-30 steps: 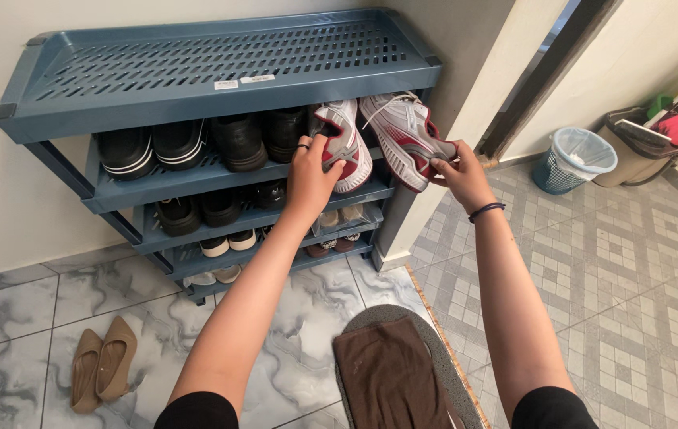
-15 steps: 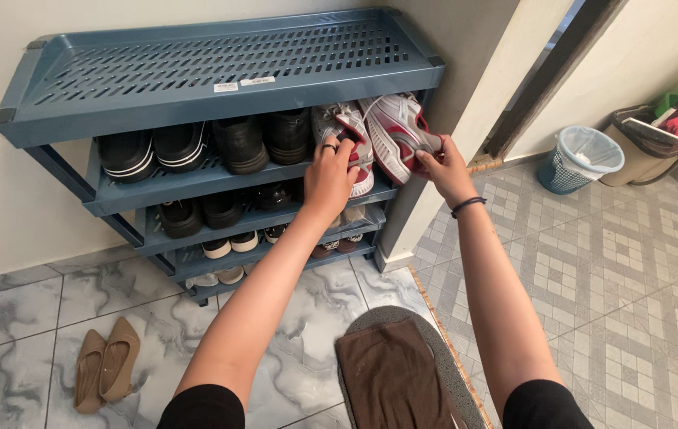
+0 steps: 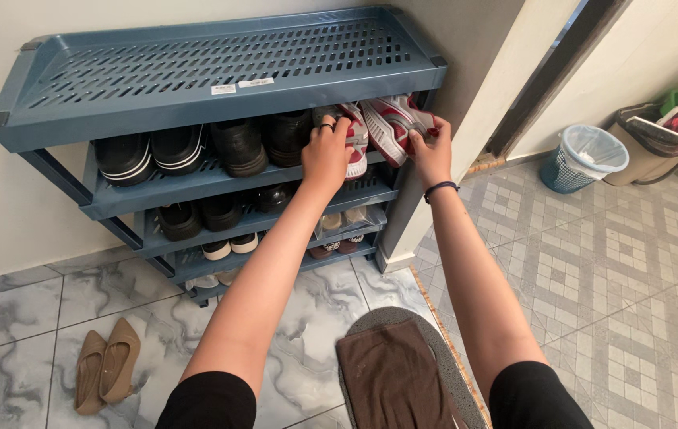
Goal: The person picks up multiple pairs of shoes from the floor and places them onto a blue plastic shoe rack. The shoes include black loafers, beige flats, black sneakers, and white sneakers. The person arranges them on the shelves by hand.
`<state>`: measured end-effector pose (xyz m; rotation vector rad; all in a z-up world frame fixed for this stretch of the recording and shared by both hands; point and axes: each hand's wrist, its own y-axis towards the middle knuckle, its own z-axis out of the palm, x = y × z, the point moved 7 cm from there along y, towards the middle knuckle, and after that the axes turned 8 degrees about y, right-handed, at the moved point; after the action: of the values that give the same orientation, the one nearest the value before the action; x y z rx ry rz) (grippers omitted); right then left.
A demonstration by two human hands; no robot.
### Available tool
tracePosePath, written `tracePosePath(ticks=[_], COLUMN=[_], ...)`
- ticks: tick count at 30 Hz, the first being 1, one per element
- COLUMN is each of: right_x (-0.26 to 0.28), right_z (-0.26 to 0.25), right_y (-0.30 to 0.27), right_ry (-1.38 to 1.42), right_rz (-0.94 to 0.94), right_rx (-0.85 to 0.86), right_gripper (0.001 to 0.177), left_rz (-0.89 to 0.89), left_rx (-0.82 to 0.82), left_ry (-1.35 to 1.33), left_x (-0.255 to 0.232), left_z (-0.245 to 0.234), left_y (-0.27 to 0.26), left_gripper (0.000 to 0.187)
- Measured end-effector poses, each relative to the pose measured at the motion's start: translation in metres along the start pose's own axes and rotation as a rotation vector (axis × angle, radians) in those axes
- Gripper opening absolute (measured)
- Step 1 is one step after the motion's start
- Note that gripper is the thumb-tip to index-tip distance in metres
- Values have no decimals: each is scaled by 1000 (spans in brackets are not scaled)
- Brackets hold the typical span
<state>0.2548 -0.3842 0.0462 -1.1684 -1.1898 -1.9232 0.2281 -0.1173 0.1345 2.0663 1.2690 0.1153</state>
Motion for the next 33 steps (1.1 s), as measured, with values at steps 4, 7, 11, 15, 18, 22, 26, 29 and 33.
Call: tracePosePath(ticks=[4, 7, 11, 15, 18, 22, 26, 29, 33], right_x=[10, 19, 44, 78, 79, 75, 70, 69, 70], right_z=[-5, -4, 23, 59, 60, 56, 55, 56, 57], right_y=[-5, -17, -61, -109, -115, -103, -86, -79, -73], right_ry=[-179, -239, -397, -764, -712, -717, -702, -690, -677], right_rz=[-122, -169, -331, -628, -542, -528, -510, -485, -445], right_rx=[-148, -263, -119, 58, 94, 127, 166, 188, 217], right_gripper=[52, 54, 39, 45, 58, 52, 47, 47, 47], left_rz=[-32, -28, 8, 180, 279, 375, 369, 342, 314], left_rx=[26, 15, -42, -268, -207, -221, -225, -216, -214], left_ry=[11, 10, -7, -112, -116, 19, 62, 68, 62], left_x=[2, 3, 6, 10, 9, 7, 5, -1, -5], left_z=[9, 12, 14, -1, 5, 11, 15, 19, 20], left_y=[6, 6, -3, -31, -51, -59, -56, -50, -43], left_gripper=[51, 53, 66, 76, 70, 55, 47, 46, 46])
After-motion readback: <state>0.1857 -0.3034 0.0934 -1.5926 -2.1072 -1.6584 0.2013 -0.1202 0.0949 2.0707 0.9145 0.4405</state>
